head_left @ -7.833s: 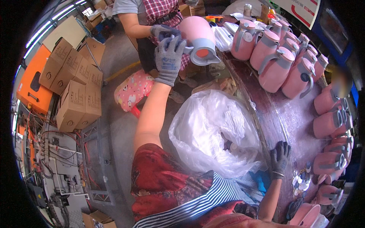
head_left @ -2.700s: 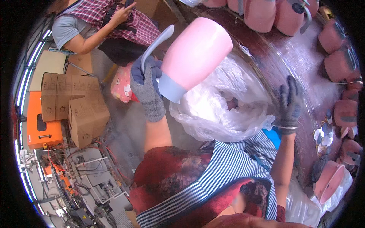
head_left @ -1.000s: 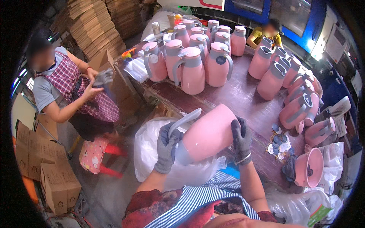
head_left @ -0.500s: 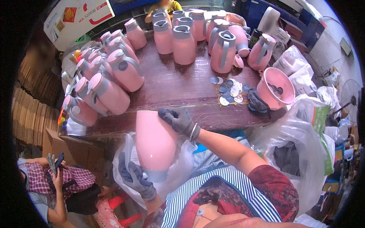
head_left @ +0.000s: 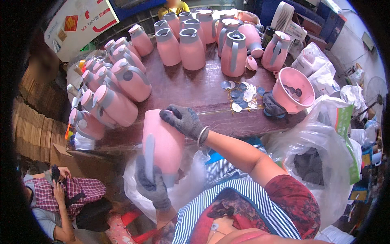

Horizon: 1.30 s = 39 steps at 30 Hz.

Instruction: The person assembles pink plastic pitchers by inserting a small circular component into the top opening and securing it with a yellow rubber band. They handle each pitcher individually, placing completed units on a wooden table alongside others.

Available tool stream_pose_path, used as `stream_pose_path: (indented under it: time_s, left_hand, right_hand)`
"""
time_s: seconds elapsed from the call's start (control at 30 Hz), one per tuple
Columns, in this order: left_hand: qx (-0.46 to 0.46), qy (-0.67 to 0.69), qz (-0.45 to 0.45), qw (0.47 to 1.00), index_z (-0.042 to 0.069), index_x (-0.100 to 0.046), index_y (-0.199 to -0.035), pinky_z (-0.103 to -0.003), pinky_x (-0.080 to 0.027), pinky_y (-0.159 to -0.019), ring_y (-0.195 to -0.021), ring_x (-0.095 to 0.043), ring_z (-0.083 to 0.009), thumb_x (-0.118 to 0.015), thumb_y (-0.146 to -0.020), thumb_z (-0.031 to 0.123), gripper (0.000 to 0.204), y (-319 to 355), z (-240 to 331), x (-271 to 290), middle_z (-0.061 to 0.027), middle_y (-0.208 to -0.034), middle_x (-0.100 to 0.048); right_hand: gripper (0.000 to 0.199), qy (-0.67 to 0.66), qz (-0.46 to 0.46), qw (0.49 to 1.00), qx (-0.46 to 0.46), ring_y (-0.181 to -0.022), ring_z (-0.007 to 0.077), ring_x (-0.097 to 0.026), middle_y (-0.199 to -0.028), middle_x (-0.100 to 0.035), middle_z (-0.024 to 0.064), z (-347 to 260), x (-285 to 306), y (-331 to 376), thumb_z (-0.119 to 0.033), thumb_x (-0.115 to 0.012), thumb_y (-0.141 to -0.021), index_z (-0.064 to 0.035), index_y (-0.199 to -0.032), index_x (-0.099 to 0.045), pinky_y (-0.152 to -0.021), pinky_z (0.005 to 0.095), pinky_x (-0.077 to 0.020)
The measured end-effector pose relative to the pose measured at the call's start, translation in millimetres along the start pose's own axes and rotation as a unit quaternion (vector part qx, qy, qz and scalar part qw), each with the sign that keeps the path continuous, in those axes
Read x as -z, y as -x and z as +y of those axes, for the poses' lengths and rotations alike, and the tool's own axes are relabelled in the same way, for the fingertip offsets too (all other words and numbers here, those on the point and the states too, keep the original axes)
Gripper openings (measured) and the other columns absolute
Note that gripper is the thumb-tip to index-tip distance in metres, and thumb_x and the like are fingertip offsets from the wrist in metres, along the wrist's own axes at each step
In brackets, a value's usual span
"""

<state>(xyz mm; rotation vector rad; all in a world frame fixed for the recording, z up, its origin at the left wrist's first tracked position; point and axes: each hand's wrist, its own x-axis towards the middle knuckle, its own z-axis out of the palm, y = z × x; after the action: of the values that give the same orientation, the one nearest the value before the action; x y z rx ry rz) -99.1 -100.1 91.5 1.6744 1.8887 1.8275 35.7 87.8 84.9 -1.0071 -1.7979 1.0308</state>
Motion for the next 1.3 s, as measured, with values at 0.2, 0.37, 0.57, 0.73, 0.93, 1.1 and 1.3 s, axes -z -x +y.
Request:
stream_pose_path:
  time_s: [0.2, 0.37, 0.57, 0.73, 0.93, 1.1, 1.3]
  left_hand:
    - [0.004, 0.021, -0.044, 0.999, -0.01, -0.05, -0.134, -0.035, -0.049, -0.095, -0.113, -0.062, -0.0253, -0.068, -0.087, 0.011, 0.054, 7, -1, -16, -0.021, -0.125, -0.062]
    - [-0.149, -0.058, -0.041, 0.986, -0.002, -0.064, -0.123, -0.037, -0.047, -0.056, -0.057, -0.059, -0.0246, -0.078, -0.075, 0.01, 0.051, -21, 11, -40, -0.0132, -0.078, -0.066]
    - [-0.208, -0.191, -0.121, 0.952, 0.006, -0.056, -0.135, -0.04, -0.045, -0.056, -0.056, -0.056, -0.0273, -0.074, -0.08, 0.034, 0.065, -39, 14, -29, -0.0099, -0.066, -0.059]
    - [-0.328, -0.504, -0.178, 0.779, 0.028, -0.057, -0.136, -0.036, -0.043, -0.059, -0.06, -0.054, -0.0173, -0.062, -0.084, 0.055, 0.059, -91, -14, 7, 0.0009, -0.071, -0.056]
    - [-0.391, -0.528, -0.279, 0.7, 0.031, -0.064, -0.111, -0.039, -0.05, -0.066, -0.078, -0.06, -0.0186, -0.062, -0.083, 0.026, 0.028, -190, -70, 48, -0.0002, -0.088, -0.06]
    - [-0.443, -0.525, -0.354, 0.634, 0.033, -0.065, -0.092, -0.04, -0.047, -0.08, -0.092, -0.061, -0.0179, -0.056, -0.083, 0.022, 0.017, -251, -143, 33, 0.0009, -0.095, -0.06]
    - [-0.41, -0.56, -0.271, 0.667, 0.029, -0.067, -0.107, -0.058, -0.03, -0.11, -0.123, -0.05, -0.0271, -0.057, -0.082, 0.021, 0.028, -239, -176, 20, -0.003, -0.121, -0.059]
  right_hand:
    - [0.047, -0.023, -0.024, 0.994, -0.108, -0.084, 0.0265, -0.062, -0.09, -0.068, 0.0174, 30, -11, -10, -0.048, -0.055, -0.095, -0.0044, -0.103, -0.07, -0.078, 0.0381, -0.048]
    - [0.059, 0.053, -0.019, 0.989, -0.138, -0.066, 0.0094, -0.04, -0.075, -0.036, 0.0068, 70, 0, -31, -0.051, -0.053, -0.097, 0.002, -0.075, -0.064, -0.056, 0.0347, -0.0368]
    - [0.042, -0.307, 0.032, 0.945, -0.11, -0.075, 0.0106, -0.045, -0.084, -0.053, -0.003, 129, -28, -17, -0.05, -0.053, -0.099, -0.0098, -0.092, -0.062, -0.064, 0.0287, -0.0403]
    - [0.039, -0.308, -0.021, 0.944, -0.119, -0.096, 0.0142, -0.058, -0.107, -0.064, 0.0061, 135, -29, 3, -0.034, -0.055, -0.1, -0.0035, -0.123, -0.059, -0.082, 0.0306, -0.0493]
    - [0.032, -0.327, -0.071, 0.933, -0.136, -0.094, 0.0168, -0.061, -0.106, -0.065, 0.0076, 123, -6, 25, -0.024, -0.057, -0.1, -0.0006, -0.121, -0.061, -0.084, 0.0318, -0.05]
    - [0.032, -0.334, -0.095, 0.92, -0.182, -0.094, 0.0173, -0.063, -0.107, -0.066, 0.0077, 136, -4, 39, -0.022, -0.057, -0.099, 0.0001, -0.121, -0.061, -0.085, 0.0324, -0.0515]
    - [0.039, -0.224, -0.107, 0.96, -0.133, -0.097, 0.0174, -0.063, -0.112, -0.066, 0.0098, 141, 21, 42, -0.025, -0.059, -0.098, 0.003, -0.125, -0.058, -0.087, 0.0312, -0.051]
